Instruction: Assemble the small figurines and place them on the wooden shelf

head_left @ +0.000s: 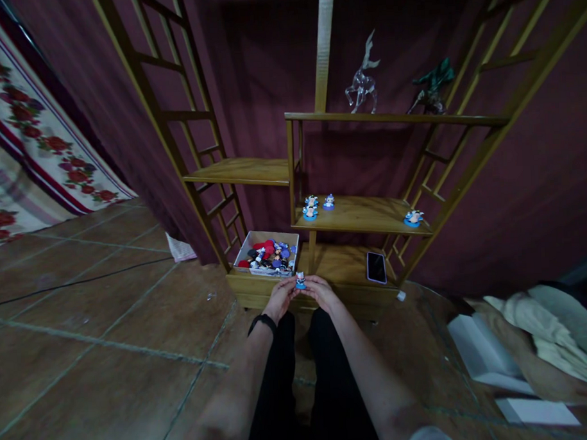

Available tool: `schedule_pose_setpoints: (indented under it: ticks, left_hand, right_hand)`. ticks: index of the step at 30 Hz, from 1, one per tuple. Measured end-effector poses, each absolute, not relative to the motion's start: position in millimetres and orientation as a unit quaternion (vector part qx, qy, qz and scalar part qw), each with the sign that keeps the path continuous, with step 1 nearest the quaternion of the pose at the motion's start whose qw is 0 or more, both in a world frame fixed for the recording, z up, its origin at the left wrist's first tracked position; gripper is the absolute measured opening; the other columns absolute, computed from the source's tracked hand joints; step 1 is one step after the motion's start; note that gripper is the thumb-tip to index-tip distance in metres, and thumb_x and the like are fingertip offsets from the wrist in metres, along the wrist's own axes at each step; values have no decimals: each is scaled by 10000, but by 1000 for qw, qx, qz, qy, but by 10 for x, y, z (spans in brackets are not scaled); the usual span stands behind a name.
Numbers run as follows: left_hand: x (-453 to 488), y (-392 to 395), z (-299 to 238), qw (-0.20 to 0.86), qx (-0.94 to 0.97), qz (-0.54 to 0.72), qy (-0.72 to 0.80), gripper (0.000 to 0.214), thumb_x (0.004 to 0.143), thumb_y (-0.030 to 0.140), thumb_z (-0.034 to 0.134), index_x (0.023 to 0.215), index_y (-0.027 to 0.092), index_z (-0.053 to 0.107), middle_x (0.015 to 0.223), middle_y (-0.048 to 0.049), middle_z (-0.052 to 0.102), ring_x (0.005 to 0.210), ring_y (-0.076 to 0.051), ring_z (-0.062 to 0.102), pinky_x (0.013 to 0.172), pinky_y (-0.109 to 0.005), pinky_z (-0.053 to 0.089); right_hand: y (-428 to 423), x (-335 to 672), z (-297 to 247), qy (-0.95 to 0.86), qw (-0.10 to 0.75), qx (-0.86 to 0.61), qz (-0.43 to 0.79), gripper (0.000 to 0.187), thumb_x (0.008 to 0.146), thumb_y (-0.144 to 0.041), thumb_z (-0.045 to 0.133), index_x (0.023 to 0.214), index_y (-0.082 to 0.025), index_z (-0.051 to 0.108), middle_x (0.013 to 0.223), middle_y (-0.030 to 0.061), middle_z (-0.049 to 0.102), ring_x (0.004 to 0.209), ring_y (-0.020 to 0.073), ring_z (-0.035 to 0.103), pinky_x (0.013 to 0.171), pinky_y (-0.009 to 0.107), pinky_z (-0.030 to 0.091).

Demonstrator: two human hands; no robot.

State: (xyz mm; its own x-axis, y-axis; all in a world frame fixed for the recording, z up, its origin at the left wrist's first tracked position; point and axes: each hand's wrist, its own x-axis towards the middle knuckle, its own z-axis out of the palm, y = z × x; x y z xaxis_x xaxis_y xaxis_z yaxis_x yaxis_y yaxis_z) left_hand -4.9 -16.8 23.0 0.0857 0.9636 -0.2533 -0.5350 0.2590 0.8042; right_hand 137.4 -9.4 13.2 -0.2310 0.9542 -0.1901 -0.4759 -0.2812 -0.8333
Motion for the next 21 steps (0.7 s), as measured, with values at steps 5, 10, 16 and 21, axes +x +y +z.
schedule_pose_setpoints:
  ticks: [5,10,16,21]
  left_hand:
    - [-21,-217,247,662,269,569,408,205,625,133,712,822,108,666,761,-70,668,622,-94,594,582,-195,481]
    - [-73,-166,219,664,274,559,415,198,620,144,717,806,102,664,701,-54,655,570,-78,574,534,-175,457]
    - [-87,-68,160,669,279,535,433,258,592,129,720,839,109,648,722,-60,661,558,-86,576,517,-184,449]
    - [-21,-14,78,658,287,531,450,306,539,84,734,827,115,637,687,-40,650,514,-69,552,496,-176,425]
  right_hand:
    - [-100,1359,107,-336,503,-369,705,301,546,-261,741,793,-158,604,855,50,677,805,178,639,799,345,486]
    - [-87,1304,130,-340,493,-379,706,314,532,-272,745,783,-158,595,840,44,675,797,176,640,781,330,492]
    - [-30,1276,115,-345,487,-390,701,295,520,-245,748,753,-161,588,798,27,668,770,161,633,772,312,490]
    - [-4,1267,53,-349,500,-401,684,258,535,-241,733,738,-163,593,799,21,662,750,157,629,774,325,491]
